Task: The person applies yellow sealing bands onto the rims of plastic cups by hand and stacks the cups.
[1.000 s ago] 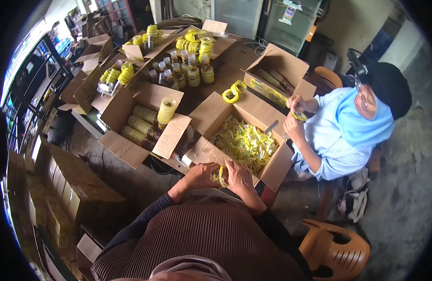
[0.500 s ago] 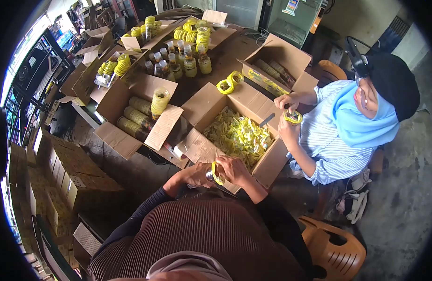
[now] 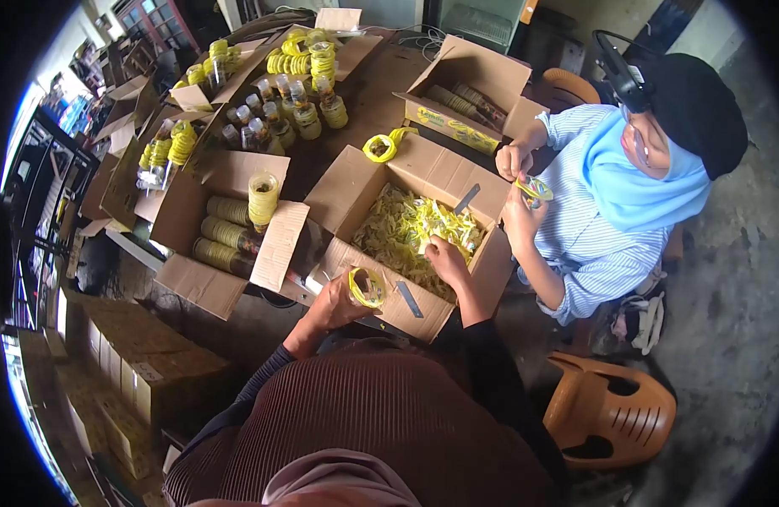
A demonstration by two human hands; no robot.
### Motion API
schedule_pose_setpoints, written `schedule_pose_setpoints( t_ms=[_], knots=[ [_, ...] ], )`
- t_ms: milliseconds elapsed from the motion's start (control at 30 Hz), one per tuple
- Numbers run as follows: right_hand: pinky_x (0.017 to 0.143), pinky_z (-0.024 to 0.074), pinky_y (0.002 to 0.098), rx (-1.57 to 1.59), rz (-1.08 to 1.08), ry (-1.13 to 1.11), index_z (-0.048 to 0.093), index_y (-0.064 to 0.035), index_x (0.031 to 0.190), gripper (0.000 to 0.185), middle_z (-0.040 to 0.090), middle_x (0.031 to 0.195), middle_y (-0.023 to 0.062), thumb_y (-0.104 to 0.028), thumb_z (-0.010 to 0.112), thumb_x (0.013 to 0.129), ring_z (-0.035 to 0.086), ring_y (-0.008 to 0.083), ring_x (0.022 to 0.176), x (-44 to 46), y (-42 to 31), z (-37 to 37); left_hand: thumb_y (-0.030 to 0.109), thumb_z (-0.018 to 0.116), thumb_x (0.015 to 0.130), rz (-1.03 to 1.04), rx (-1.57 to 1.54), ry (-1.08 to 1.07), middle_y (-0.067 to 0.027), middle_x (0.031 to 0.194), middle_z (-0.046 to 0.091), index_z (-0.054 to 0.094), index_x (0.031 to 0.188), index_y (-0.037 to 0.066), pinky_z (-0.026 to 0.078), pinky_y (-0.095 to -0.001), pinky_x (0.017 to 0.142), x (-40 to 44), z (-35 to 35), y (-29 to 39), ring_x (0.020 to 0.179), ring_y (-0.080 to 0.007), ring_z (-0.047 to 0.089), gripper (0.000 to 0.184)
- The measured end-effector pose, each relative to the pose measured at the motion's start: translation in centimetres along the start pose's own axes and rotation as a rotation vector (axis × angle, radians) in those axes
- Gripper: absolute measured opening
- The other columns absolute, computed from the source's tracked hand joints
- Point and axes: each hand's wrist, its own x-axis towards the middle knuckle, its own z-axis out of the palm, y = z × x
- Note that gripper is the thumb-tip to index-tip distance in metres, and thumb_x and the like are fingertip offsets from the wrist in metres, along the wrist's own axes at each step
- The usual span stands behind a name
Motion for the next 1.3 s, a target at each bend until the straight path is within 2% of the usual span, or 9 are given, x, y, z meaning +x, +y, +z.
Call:
schedule_pose_setpoints(
  t_ms=[67,233,467,667,767,933,1133,1200,1300],
  knots=[
    [0.066,0.0457,0.0417,-0.519,-0.198,0.019,0.056,-0.0003,0.094,0.016,0.063,0.086,0.016,-0.015,0.055,0.086,0.061,0.0343,0.076,0.0,-0.3,0.3,0.034,0.078,0.073,-0.015,0.074,-0.088,-0.0256,0.115,0.059,0.042,0.127,-0.006,0.048,-0.041,0.09,0.6,-0.6,-0.7,0.106,-0.0387,0.059,0.077],
    [0.08,0.049,0.0414,-0.418,-0.163,0.16,0.056,-0.0052,0.128,0.045,0.063,0.103,0.0225,-0.012,0.053,0.083,0.061,0.0372,0.09,-0.2,-0.6,3.0,0.029,0.075,0.078,0.07,0.063,-0.071,-0.0285,0.121,0.054,0.035,0.132,-0.008,0.042,-0.043,0.099,2.6,-1.7,-1.9,0.115,-0.0418,0.052,0.077],
    [0.077,0.0517,0.0462,-0.712,0.072,0.188,0.055,-0.0044,0.128,0.044,0.061,0.106,0.0227,-0.025,0.054,0.089,0.063,0.0362,0.089,-1.2,-3.6,2.9,0.024,0.083,0.07,0.275,0.116,-0.035,-0.0208,0.104,0.061,0.047,0.117,-0.003,0.051,-0.0418,0.082,4.9,-2.2,-0.9,0.096,-0.0381,0.062,0.065],
    [0.083,0.0494,0.0409,-0.642,-0.312,0.567,0.06,-0.0082,0.109,0.028,0.06,0.097,0.0141,-0.017,0.067,0.083,0.059,0.0325,0.093,-2.6,-3.1,2.8,0.023,0.085,0.068,0.288,0.047,-0.103,-0.0178,0.105,0.06,0.048,0.12,-0.001,0.051,-0.0398,0.084,6.5,-0.9,-0.4,0.094,-0.0327,0.062,0.068],
    [0.075,0.0491,0.0405,-0.171,-0.384,0.343,0.057,-0.0063,0.099,0.022,0.061,0.089,0.0139,-0.019,0.067,0.085,0.061,0.0316,0.082,-4.3,-5.9,2.4,0.022,0.085,0.067,0.369,0.233,-0.052,-0.0167,0.103,0.059,0.051,0.117,0.0,0.05,-0.0404,0.084,6.9,0.0,-0.4,0.097,-0.0328,0.06,0.064],
    [0.067,0.0494,0.0407,-0.525,-0.573,0.204,0.053,-0.0024,0.089,0.024,0.058,0.083,0.0139,-0.023,0.064,0.085,0.061,0.0309,0.077,-6.8,-8.5,1.7,0.028,0.084,0.067,0.212,0.123,-0.338,-0.0173,0.103,0.06,0.053,0.114,0.001,0.049,-0.0411,0.084,6.8,0.8,1.9,0.099,-0.0345,0.059,0.062],
    [0.067,0.0502,0.0392,-0.762,-0.752,0.044,0.05,-0.0042,0.082,0.018,0.057,0.079,0.0106,-0.018,0.062,0.081,0.061,0.0274,0.077,-7.3,-7.9,0.3,0.03,0.084,0.066,0.251,0.135,-0.412,-0.0182,0.086,0.065,0.055,0.11,-0.002,0.05,-0.0375,0.067,6.0,0.7,3.3,0.074,-0.0278,0.065,0.062],
    [0.066,0.05,0.0399,-0.708,-0.757,0.005,0.05,-0.0047,0.082,0.017,0.058,0.078,0.0111,-0.018,0.061,0.082,0.062,0.0281,0.077,-7.6,-7.6,-0.3,0.035,0.083,0.069,0.097,0.066,-0.544,-0.02,0.086,0.068,0.053,0.115,-0.002,0.052,-0.0386,0.071,5.6,0.5,4.0,0.082,-0.033,0.068,0.066],
    [0.064,0.0484,0.0445,-0.462,-0.619,-0.061,0.051,-0.0058,0.084,0.016,0.059,0.075,0.0138,-0.02,0.059,0.083,0.062,0.0347,0.074,-7.7,-7.3,-0.9,0.029,0.081,0.071,0.147,0.054,-0.385,-0.0203,0.082,0.067,0.054,0.11,-0.001,0.052,-0.0384,0.069,4.8,2.2,4.3,0.078,-0.0356,0.068,0.056]
  ],
)
